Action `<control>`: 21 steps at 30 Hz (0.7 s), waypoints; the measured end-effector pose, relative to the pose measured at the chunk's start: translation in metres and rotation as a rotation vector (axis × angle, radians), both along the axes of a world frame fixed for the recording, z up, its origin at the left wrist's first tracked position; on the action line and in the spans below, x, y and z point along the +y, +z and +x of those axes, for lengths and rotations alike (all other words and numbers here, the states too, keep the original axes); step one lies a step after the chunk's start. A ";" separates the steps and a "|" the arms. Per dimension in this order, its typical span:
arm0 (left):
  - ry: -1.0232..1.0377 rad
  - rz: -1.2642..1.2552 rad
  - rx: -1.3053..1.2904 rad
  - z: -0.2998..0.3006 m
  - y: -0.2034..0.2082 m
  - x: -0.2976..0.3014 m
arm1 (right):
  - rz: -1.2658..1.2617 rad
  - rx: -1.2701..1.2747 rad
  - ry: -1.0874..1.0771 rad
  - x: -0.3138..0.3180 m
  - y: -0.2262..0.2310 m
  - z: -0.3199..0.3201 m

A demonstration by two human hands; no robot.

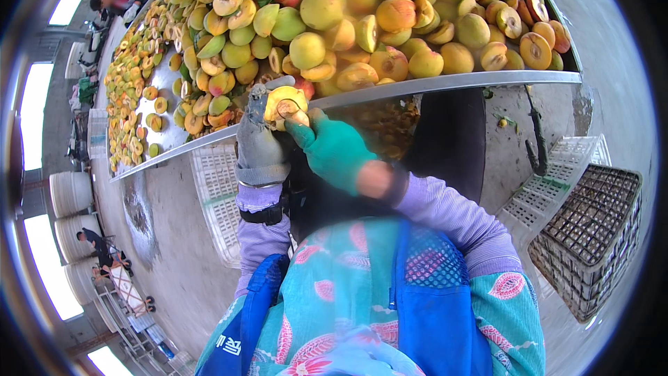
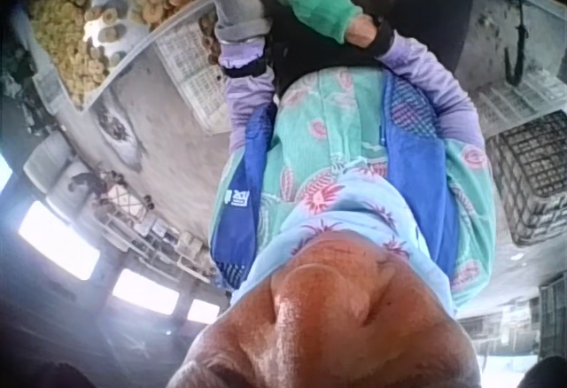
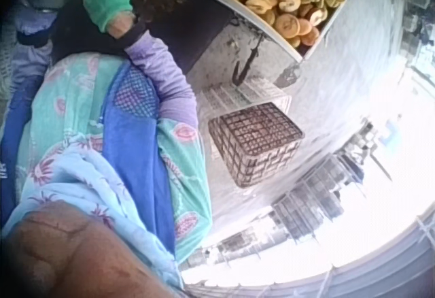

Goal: The recorder is pitting and sorting halves of peaches at a large processing table.

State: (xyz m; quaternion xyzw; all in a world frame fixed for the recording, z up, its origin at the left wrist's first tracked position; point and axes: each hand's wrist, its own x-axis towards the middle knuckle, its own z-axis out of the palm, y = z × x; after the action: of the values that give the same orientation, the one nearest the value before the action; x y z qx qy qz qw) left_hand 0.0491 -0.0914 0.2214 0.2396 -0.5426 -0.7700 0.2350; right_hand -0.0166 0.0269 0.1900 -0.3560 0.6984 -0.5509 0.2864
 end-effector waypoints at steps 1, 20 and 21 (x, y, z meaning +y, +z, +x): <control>0.002 -0.435 -0.092 0.000 -0.004 -0.002 | -0.100 0.092 -0.022 0.001 -0.003 0.001; 0.366 -0.620 0.108 -0.018 0.001 0.020 | -0.271 -0.575 -0.136 -0.012 0.015 0.027; 0.340 -0.560 0.158 -0.019 -0.001 0.022 | -0.242 -0.549 -0.116 -0.008 0.019 0.023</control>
State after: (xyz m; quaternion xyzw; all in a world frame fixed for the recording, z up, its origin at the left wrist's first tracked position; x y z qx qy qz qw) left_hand 0.0301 -0.0697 0.2205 0.1924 -0.6656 -0.5571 0.4579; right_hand 0.0061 0.0189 0.2094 -0.1849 0.5432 -0.7212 0.3881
